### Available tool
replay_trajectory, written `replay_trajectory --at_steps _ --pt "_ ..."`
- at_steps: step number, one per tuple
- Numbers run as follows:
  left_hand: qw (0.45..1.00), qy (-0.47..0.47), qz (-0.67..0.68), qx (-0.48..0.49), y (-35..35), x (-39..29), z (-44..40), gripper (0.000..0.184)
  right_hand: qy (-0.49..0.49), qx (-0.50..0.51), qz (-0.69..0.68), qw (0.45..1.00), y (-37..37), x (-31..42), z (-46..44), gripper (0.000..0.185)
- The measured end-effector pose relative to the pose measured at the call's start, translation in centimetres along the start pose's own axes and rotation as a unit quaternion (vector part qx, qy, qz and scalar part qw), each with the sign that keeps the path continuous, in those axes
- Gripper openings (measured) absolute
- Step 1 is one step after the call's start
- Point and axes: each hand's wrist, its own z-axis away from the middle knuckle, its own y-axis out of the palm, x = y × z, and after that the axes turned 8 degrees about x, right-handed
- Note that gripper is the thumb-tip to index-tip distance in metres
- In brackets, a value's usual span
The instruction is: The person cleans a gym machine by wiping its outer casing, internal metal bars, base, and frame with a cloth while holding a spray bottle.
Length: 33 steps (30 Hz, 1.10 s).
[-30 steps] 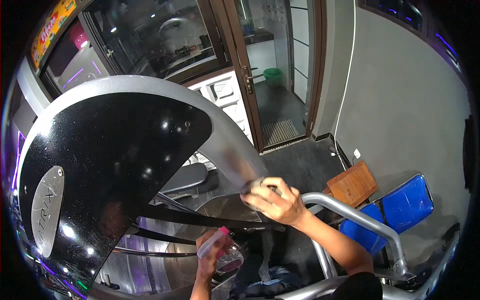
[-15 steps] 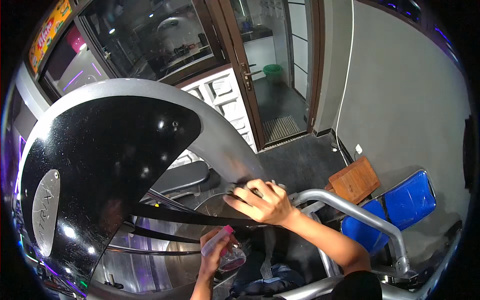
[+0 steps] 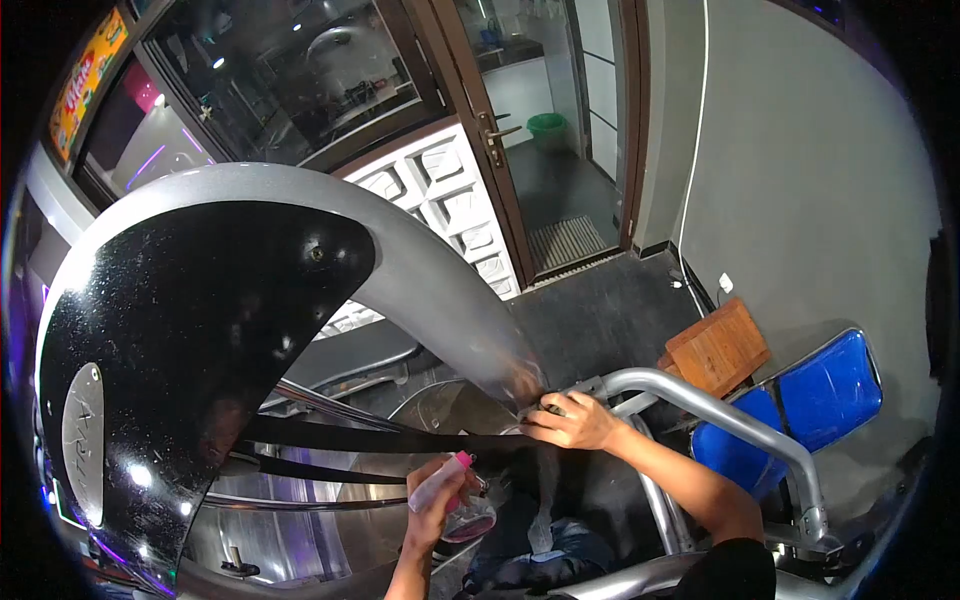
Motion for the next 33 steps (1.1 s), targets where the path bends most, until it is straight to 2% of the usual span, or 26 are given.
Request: replay_trajectory --at_steps 2,4,6,8,10,14,16,19,20,21,23,26,28,29,31,33 --pt "0.998 -0.055 -0.006 -0.037 0.7 -0.4 0.1 0.027 -0.025 0.009 -0.032 0.999 -0.1 -1.0 0.4 0.017" --pt "0.998 -0.056 -0.011 -0.022 0.3 -0.4 -0.1 0.028 -0.015 -0.005 -0.029 0.999 -0.9 -1.5 -0.4 0.02" --pt "0.998 -0.057 -0.016 -0.007 0.6 -0.6 -0.1 0.029 0.039 -0.121 -0.061 0.99 -2.6 -1.7 -3.1 0.029" --pt "0.996 -0.078 -0.041 -0.018 1.4 -1.6 -0.3 0.032 0.09 -0.171 -0.115 0.974 -4.6 -2.0 -5.6 0.041" --pt "0.996 -0.078 -0.032 -0.01 1.1 -1.5 -0.6 0.033 0.139 -0.19 -0.179 0.955 -4.8 -2.0 -6.7 0.042" --pt "0.998 -0.065 -0.014 -0.013 1.0 -0.5 -1.1 0.033 0.177 -0.231 -0.253 0.923 -1.7 -1.0 -4.4 0.04" --pt "0.997 -0.071 -0.016 -0.022 1.5 -0.7 -1.2 0.033 0.304 -0.205 -0.377 0.85 0.5 -0.1 -1.9 0.036" --pt "0.996 -0.081 -0.012 -0.024 1.5 0.1 -1.3 0.033 0.411 -0.155 -0.458 0.773 4.0 0.4 1.6 0.033" --pt "0.996 -0.089 -0.008 -0.018 1.4 0.4 -1.3 0.033 0.438 -0.155 -0.494 0.735 5.3 0.4 2.5 0.032" --pt "0.996 -0.09 -0.01 -0.017 1.3 0.3 -1.5 0.033 0.469 -0.155 -0.552 0.672 5.4 0.3 2.2 0.028" --pt "0.997 -0.073 -0.021 0.009 1.3 0.1 -1.9 0.033 0.458 -0.157 -0.566 0.668 5.6 -0.6 1.9 0.028" --pt "0.996 -0.079 -0.045 0.009 1.3 0.1 -2.2 0.033 0.418 -0.138 -0.612 0.658 0.9 -2.9 -2.4 0.029" --pt "0.995 -0.094 -0.044 0.002 1.7 0.4 -2.2 0.033 0.351 -0.141 -0.608 0.698 -2.9 -4.2 -4.9 0.029" --pt "0.994 -0.105 -0.042 -0.006 1.8 0.4 -2.2 0.033 0.355 -0.141 -0.608 0.696 -3.8 -4.2 -5.6 0.029" --pt "0.994 -0.094 -0.054 0.014 1.4 0.9 -2.5 0.032 0.304 -0.147 -0.561 0.756 -4.8 -4.1 -6.4 0.028" --pt "0.994 -0.08 -0.066 0.034 1.5 1.2 -2.6 0.032 0.326 -0.159 -0.553 0.75 -3.7 -3.5 -5.7 0.027"
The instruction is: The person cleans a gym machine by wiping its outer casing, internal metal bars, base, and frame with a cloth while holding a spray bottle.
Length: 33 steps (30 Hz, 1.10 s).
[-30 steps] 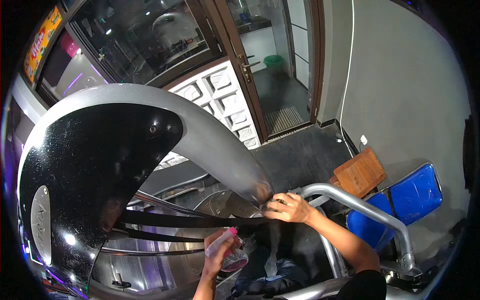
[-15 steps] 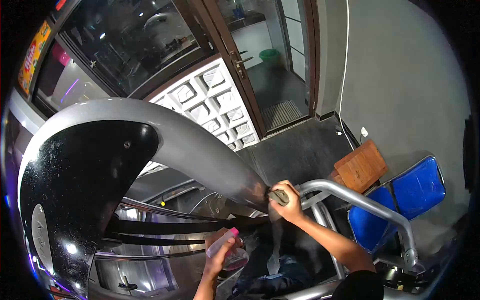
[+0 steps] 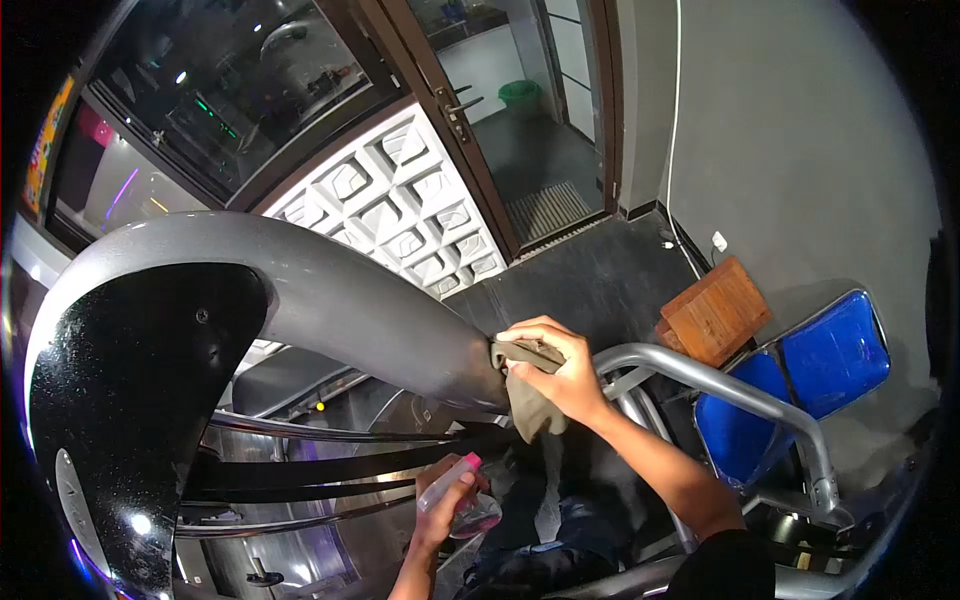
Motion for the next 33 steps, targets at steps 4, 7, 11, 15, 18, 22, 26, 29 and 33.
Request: replay_trajectory --at_steps 4,7,11,15,18,22,26,29,33 --pt "0.999 -0.014 0.03 -0.025 0.6 0.6 0.2 0.031 0.09 -0.071 -0.015 0.993 1.4 -7.0 4.0 0.025" --pt "0.999 0.0 0.033 -0.029 0.7 0.8 0.0 0.031 0.186 -0.1 -0.017 0.977 1.5 -11.7 7.5 0.024" --pt "0.998 0.002 0.043 -0.039 1.2 1.5 -0.1 0.03 0.291 -0.086 -0.016 0.953 0.7 -15.0 9.5 0.026" --pt "0.998 -0.002 0.048 -0.028 1.1 1.6 -0.2 0.029 0.254 -0.084 -0.037 0.963 0.8 -10.8 6.3 0.027" --pt "0.998 -0.019 0.054 -0.035 1.1 1.7 0.1 0.029 0.163 -0.089 -0.079 0.979 1.4 -4.1 3.8 0.024" --pt "0.998 -0.003 0.052 -0.032 0.6 2.6 0.3 0.033 0.027 -0.109 -0.014 0.994 2.8 -1.8 4.3 0.025" --pt "0.996 -0.038 0.053 -0.054 0.6 3.1 0.7 0.036 0.021 -0.112 0.106 0.988 3.9 -6.8 8.6 0.033" --pt "0.997 -0.032 0.044 -0.051 0.4 3.2 1.0 0.038 0.117 -0.065 0.131 0.982 3.5 -10.4 12.2 0.036" --pt "0.997 -0.015 0.041 -0.064 0.5 3.0 1.7 0.04 0.1 -0.031 0.146 0.984 2.7 -10.3 12.9 0.037"
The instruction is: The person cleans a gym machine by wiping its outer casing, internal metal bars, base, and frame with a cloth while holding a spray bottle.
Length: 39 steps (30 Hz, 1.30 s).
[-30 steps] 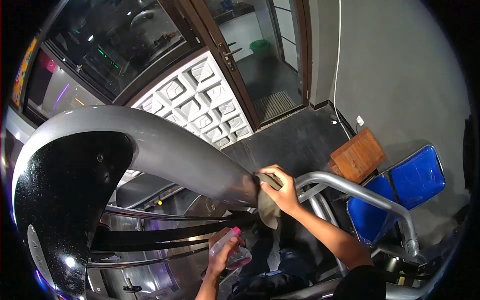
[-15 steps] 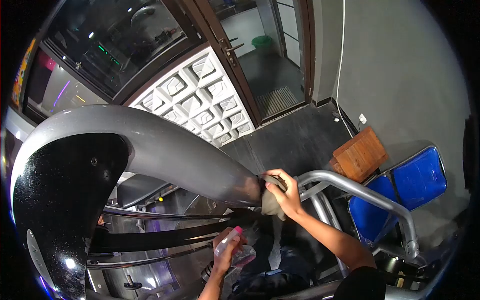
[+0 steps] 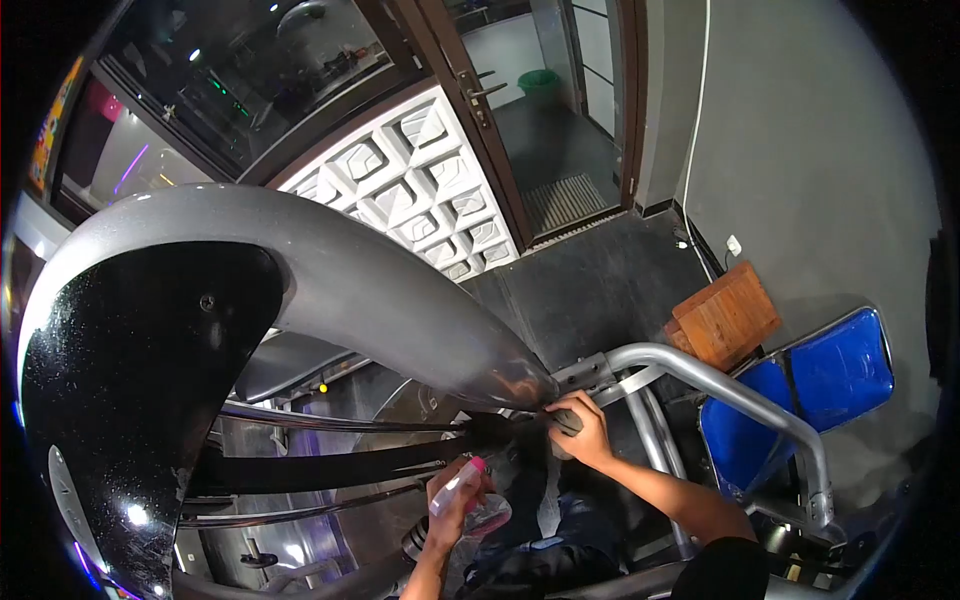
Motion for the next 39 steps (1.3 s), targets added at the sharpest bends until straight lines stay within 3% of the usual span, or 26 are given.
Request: replay_trajectory --at_steps 2,5,6,9,15,18,21,25,31,35,39 --pt "1.0 -0.017 -0.009 0.004 -0.4 0.6 0.4 0.042 -0.035 0.014 0.021 0.999 -0.6 1.1 -0.8 0.041" --pt "1.0 0.006 -0.003 0.013 -0.2 -0.2 0.7 0.043 -0.293 0.0 0.085 0.952 -0.6 5.4 -3.5 0.05" --pt "1.0 0.005 -0.002 0.011 -0.4 -0.2 0.8 0.043 -0.346 -0.022 0.119 0.93 -0.2 6.4 -4.2 0.046" --pt "0.998 -0.024 -0.044 0.025 -1.0 0.3 0.9 0.043 -0.351 -0.042 0.17 0.92 0.2 7.9 -4.7 0.039" --pt "0.999 -0.015 -0.005 0.032 -0.9 1.2 1.0 0.046 -0.27 0.038 0.313 0.91 -0.3 3.4 -2.5 0.027" --pt "0.999 0.005 0.001 0.04 -0.7 1.4 0.9 0.047 -0.229 0.078 0.317 0.917 -0.5 -0.3 -1.3 0.018" --pt "0.999 -0.035 0.009 0.032 -0.4 1.3 0.8 0.048 -0.188 0.12 0.308 0.925 -1.0 -1.3 -0.7 0.016" --pt "0.999 -0.012 0.018 0.044 -0.3 1.7 0.6 0.044 -0.207 0.125 0.301 0.923 -1.4 1.3 -1.8 0.016" --pt "0.999 -0.026 0.009 0.039 0.0 1.3 0.1 0.043 -0.346 0.009 0.263 0.901 -0.4 6.6 -4.1 0.019" --pt "0.999 -0.034 0.001 0.037 -0.2 1.4 -0.2 0.046 -0.34 0.043 0.273 0.899 0.2 3.8 -3.5 0.02" --pt "0.998 -0.017 -0.01 0.054 -0.6 2.0 -0.3 0.045 -0.271 0.112 0.343 0.892 -0.1 -2.7 -0.9 0.021"
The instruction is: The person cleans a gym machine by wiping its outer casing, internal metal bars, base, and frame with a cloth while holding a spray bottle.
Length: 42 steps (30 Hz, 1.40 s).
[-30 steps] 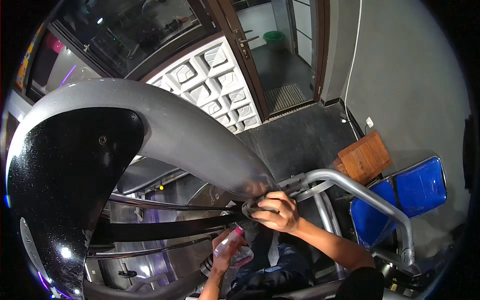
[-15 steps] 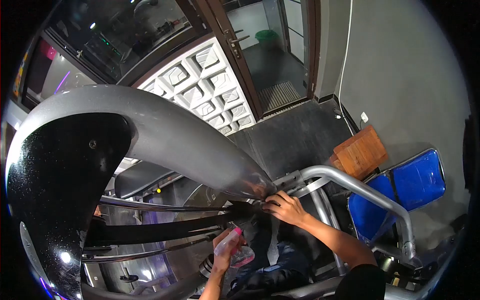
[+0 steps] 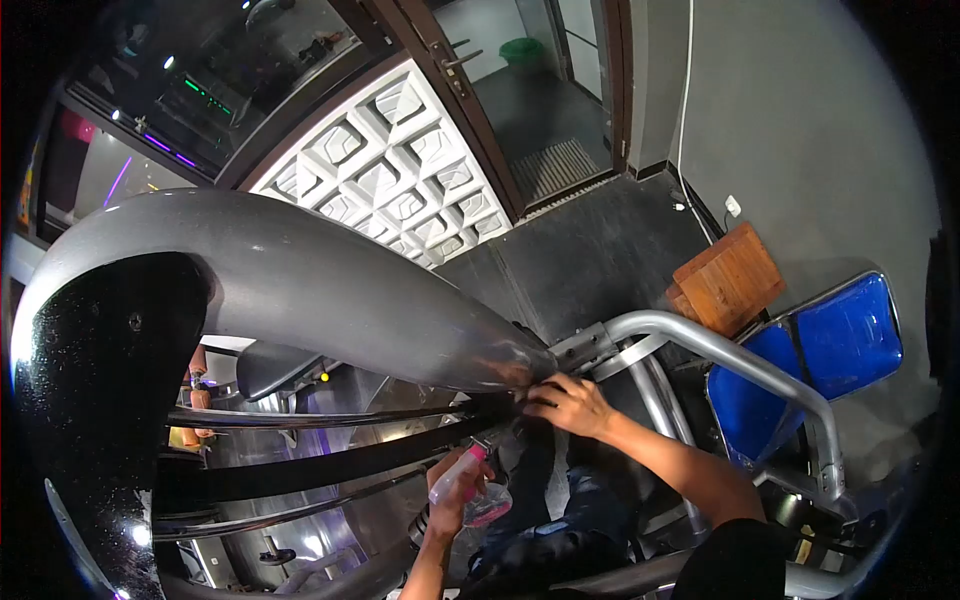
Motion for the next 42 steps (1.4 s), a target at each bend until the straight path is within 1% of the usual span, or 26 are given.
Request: replay_trajectory --at_steps 2,3,4,6,7,9,10,11,13,15,17,19,20,21,23,24,26,30,32,33,35,36,37,40,41,42 --pt "0.999 -0.04 0.011 -0.006 0.2 -0.4 0.0 0.043 0.046 0.055 -0.011 0.997 1.1 -1.2 1.9 0.022" --pt "0.999 -0.042 0.009 -0.005 0.4 -0.8 -0.1 0.043 0.066 0.088 -0.028 0.994 0.9 -1.8 2.2 0.023" --pt "0.999 -0.047 0.009 -0.001 0.5 -1.0 -0.2 0.042 0.068 0.087 -0.029 0.993 0.6 -2.5 2.4 0.023" --pt "0.999 -0.053 0.008 0.006 0.8 -1.0 -0.3 0.041 0.121 0.079 -0.149 0.978 -0.2 -3.9 2.4 0.026" --pt "0.999 -0.046 0.012 0.009 0.9 -1.0 -0.3 0.04 0.123 0.078 -0.149 0.978 -0.8 -4.4 1.9 0.026" --pt "0.999 -0.04 0.015 0.013 1.0 -0.9 -0.4 0.039 0.259 -0.017 -0.285 0.923 -2.2 -4.8 0.7 0.028" --pt "0.999 -0.047 0.011 0.011 0.9 -0.9 -0.6 0.037 0.266 -0.076 -0.357 0.892 -3.2 -4.5 -0.8 0.026" --pt "0.998 -0.054 0.008 0.008 1.0 -0.9 -0.7 0.036 0.269 -0.076 -0.357 0.891 -4.0 -4.0 -2.2 0.026" --pt "0.999 -0.048 0.009 0.017 0.9 -0.8 -1.0 0.034 0.276 -0.183 -0.476 0.815 -5.5 -2.8 -4.7 0.022" --pt "0.999 -0.042 0.011 0.026 0.9 -0.6 -1.2 0.033 0.284 -0.166 -0.558 0.762 -6.2 -2.0 -6.2 0.025" --pt "0.998 -0.046 0.027 0.026 0.8 -0.5 -1.2 0.032 0.26 -0.171 -0.536 0.785 -4.5 -2.5 -6.8 0.028" --pt "0.998 -0.039 0.035 0.035 0.6 0.0 -1.3 0.032 0.279 -0.141 -0.513 0.799 -2.4 -4.4 -6.2 0.029" --pt "0.998 -0.028 0.041 0.043 0.4 0.2 -1.4 0.032 0.329 -0.081 -0.507 0.793 -1.4 -5.6 -6.0 0.031" --pt "0.998 -0.029 0.042 0.043 0.5 0.1 -1.4 0.032 0.33 -0.08 -0.506 0.793 -0.3 -6.8 -5.6 0.031" --pt "0.998 -0.048 0.014 0.041 0.7 -0.3 -1.6 0.033 0.387 0.077 -0.461 0.795 2.2 -9.2 -4.2 0.034" --pt "0.998 -0.049 0.013 0.042 0.7 -0.2 -1.6 0.033 0.388 0.076 -0.461 0.795 3.8 -9.9 -3.5 0.034" --pt "0.998 -0.057 0.01 0.039 0.8 -0.2 -1.6 0.035 0.452 0.156 -0.331 0.813 6.1 -10.9 -2.5 0.038" --pt "0.997 -0.064 0.005 0.036 0.6 -0.3 -1.7 0.036 0.448 0.167 -0.376 0.794 4.0 -10.5 -3.7 0.037" --pt "0.997 -0.042 0.009 0.056 0.4 0.2 -1.8 0.036 0.421 0.095 -0.433 0.791 0.9 -8.4 -5.4 0.04" --pt "0.997 -0.044 0.01 0.057 0.4 0.1 -1.9 0.036 0.423 0.096 -0.433 0.79 -0.8 -7.6 -6.0 0.04" --pt "0.995 -0.068 -0.012 0.066 0.4 -0.3 -2.1 0.036 0.373 0.008 -0.536 0.757 -3.4 -6.2 -6.8 0.037" --pt "0.995 -0.069 -0.01 0.067 0.4 -0.4 -2.2 0.036 0.327 -0.039 -0.566 0.755 -3.2 -6.1 -6.2 0.032" --pt "0.995 -0.073 -0.009 0.068 0.4 -0.4 -2.2 0.037 0.328 -0.038 -0.566 0.755 -3.1 -5.8 -5.7 0.032" --pt "0.995 -0.077 -0.005 0.068 0.1 -0.1 -2.3 0.037 0.369 -0.039 -0.473 0.799 -1.5 -5.1 -3.8 0.031" --pt "0.995 -0.078 -0.004 0.069 -0.1 0.0 -2.4 0.037 0.422 -0.039 -0.501 0.755 0.6 -5.2 -2.7 0.035" --pt "0.995 -0.079 -0.003 0.068 -0.1 0.1 -2.3 0.037 0.452 -0.035 -0.489 0.745 3.0 -5.3 -1.4 0.035"
